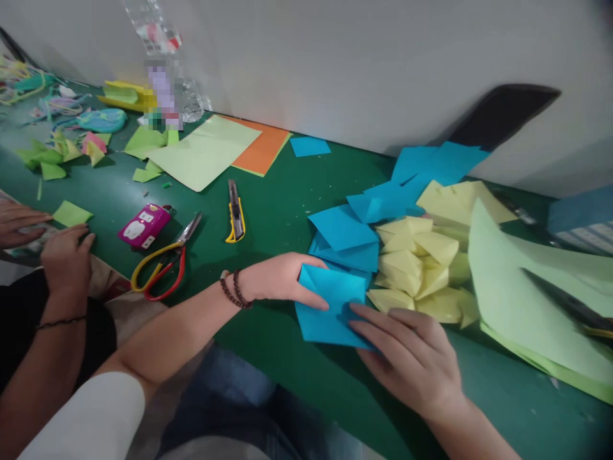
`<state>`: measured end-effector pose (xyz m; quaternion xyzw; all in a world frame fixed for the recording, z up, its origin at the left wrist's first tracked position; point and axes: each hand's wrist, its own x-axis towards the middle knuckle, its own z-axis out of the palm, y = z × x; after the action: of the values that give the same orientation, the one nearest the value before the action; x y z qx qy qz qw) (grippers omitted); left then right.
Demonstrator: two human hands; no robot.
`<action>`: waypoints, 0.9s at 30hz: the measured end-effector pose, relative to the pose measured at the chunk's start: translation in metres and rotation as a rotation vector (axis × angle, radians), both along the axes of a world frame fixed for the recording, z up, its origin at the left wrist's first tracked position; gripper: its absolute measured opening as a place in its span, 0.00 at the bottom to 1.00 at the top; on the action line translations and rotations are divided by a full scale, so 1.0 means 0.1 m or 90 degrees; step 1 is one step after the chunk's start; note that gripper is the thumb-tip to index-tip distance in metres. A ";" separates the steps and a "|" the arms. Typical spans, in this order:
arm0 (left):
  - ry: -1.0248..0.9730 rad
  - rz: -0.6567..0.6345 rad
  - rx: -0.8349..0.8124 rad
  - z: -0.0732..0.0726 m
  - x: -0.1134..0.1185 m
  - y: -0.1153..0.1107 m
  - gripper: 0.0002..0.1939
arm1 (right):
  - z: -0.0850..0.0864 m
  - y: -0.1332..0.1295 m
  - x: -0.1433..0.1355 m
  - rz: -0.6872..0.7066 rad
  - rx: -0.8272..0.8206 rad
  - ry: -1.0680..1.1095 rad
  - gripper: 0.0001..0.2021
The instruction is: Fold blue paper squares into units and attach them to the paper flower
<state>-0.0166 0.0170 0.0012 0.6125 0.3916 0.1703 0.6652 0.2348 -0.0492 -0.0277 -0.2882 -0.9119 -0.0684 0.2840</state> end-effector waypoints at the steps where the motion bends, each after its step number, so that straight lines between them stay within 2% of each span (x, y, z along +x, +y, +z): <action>1: 0.043 -0.001 0.042 0.01 -0.02 -0.02 0.23 | -0.02 -0.02 0.00 0.008 -0.011 -0.001 0.14; 4: 0.111 -0.004 0.124 0.00 -0.06 -0.15 0.27 | -0.07 -0.07 -0.03 0.050 -0.037 -0.007 0.16; 7: 0.111 0.031 0.153 -0.07 -0.11 -0.46 0.27 | -0.07 -0.08 -0.10 0.100 -0.065 0.006 0.12; 9: 0.136 0.167 0.243 -0.15 -0.14 -0.74 0.31 | -0.05 -0.05 -0.16 0.121 -0.112 0.024 0.08; 11: 0.207 0.316 0.438 -0.23 -0.15 -1.01 0.22 | -0.03 0.00 -0.22 0.120 -0.180 0.043 0.07; 12: 0.221 0.338 0.507 -0.27 -0.15 -1.11 0.18 | -0.02 0.01 -0.24 0.111 -0.218 0.054 0.07; 13: 0.216 0.311 0.538 -0.31 -0.14 -1.20 0.16 | -0.01 0.03 -0.26 0.098 -0.254 0.064 0.07; 16: 0.210 0.180 0.562 -0.40 -0.09 -1.29 0.33 | 0.02 0.05 -0.24 0.045 -0.355 0.079 0.07; 17: 0.218 0.154 0.575 -0.42 -0.07 -1.29 0.34 | 0.03 0.05 -0.22 0.028 -0.386 0.079 0.06; 18: 0.229 0.145 0.595 -0.44 -0.06 -1.28 0.30 | 0.06 0.05 -0.20 0.011 -0.415 0.075 0.06; 21: 0.250 0.173 0.666 -0.45 -0.03 -1.28 0.16 | 0.12 0.03 -0.17 -0.015 -0.497 0.058 0.05; 24: 0.246 0.209 0.695 -0.46 0.00 -1.34 0.15 | 0.15 0.00 -0.18 -0.032 -0.544 0.055 0.04; 27: 0.238 0.234 0.684 -0.47 0.04 -1.38 0.17 | 0.10 -0.01 -0.22 -0.089 -0.522 0.079 0.06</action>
<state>-0.0123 -0.1212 -0.0454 0.8050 0.4604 0.3463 0.1416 0.2130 -0.0507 -0.0172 -0.4423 -0.8230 0.2987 0.1944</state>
